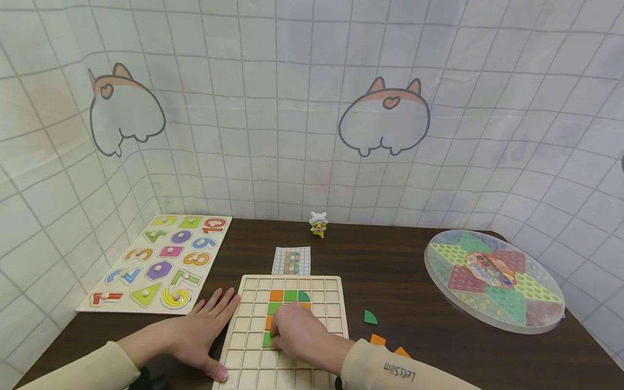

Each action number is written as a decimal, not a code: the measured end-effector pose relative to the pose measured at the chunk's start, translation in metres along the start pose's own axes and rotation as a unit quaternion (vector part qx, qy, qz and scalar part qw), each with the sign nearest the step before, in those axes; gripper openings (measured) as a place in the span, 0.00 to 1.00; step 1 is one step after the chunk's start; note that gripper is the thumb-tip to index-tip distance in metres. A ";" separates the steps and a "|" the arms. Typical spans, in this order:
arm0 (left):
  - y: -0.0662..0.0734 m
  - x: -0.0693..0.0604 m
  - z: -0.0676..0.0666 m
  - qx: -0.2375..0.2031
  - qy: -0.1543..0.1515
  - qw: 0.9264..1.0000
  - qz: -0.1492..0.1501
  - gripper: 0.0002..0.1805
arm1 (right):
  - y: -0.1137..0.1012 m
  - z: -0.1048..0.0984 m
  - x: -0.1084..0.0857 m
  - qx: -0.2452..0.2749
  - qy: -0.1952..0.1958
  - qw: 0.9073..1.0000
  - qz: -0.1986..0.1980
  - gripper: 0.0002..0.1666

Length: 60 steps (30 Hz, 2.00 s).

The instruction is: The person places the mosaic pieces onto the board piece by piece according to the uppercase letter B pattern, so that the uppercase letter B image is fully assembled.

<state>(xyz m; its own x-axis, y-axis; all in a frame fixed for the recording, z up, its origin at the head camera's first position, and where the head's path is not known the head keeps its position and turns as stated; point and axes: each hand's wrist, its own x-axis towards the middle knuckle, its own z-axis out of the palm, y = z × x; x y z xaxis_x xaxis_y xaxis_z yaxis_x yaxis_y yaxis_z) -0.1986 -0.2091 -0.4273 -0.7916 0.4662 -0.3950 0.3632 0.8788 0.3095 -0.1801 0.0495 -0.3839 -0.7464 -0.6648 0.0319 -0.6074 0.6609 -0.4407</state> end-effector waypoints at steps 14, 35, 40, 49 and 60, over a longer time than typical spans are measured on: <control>-0.001 -0.002 0.000 -0.002 0.001 1.000 0.005 0.82 | 0.028 -0.040 -0.025 0.093 -0.005 0.995 0.024 0.05; 0.000 -0.001 -0.002 0.005 -0.001 1.000 0.007 0.83 | 0.134 -0.073 -0.104 0.100 -0.055 0.987 0.115 0.10; 0.003 -0.003 -0.004 0.009 -0.005 1.000 0.008 0.82 | 0.138 -0.072 -0.110 0.097 -0.072 0.986 0.115 0.13; -0.001 -0.001 0.001 0.001 0.006 1.000 0.008 0.83 | 0.140 -0.070 -0.108 0.078 -0.073 0.989 0.105 0.09; 0.017 -0.014 -0.014 0.009 -0.012 1.000 -0.004 0.79 | 0.159 -0.063 -0.110 0.080 -0.070 0.991 0.087 0.14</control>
<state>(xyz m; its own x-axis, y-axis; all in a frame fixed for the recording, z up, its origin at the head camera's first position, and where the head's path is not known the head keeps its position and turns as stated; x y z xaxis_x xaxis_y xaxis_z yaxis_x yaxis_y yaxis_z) -0.1881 -0.2022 -0.4044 -0.7821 0.4615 -0.4188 0.3658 0.8840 0.2911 -0.2120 0.2501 -0.4011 -0.7839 -0.5953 -0.1763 -0.4144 0.7132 -0.5654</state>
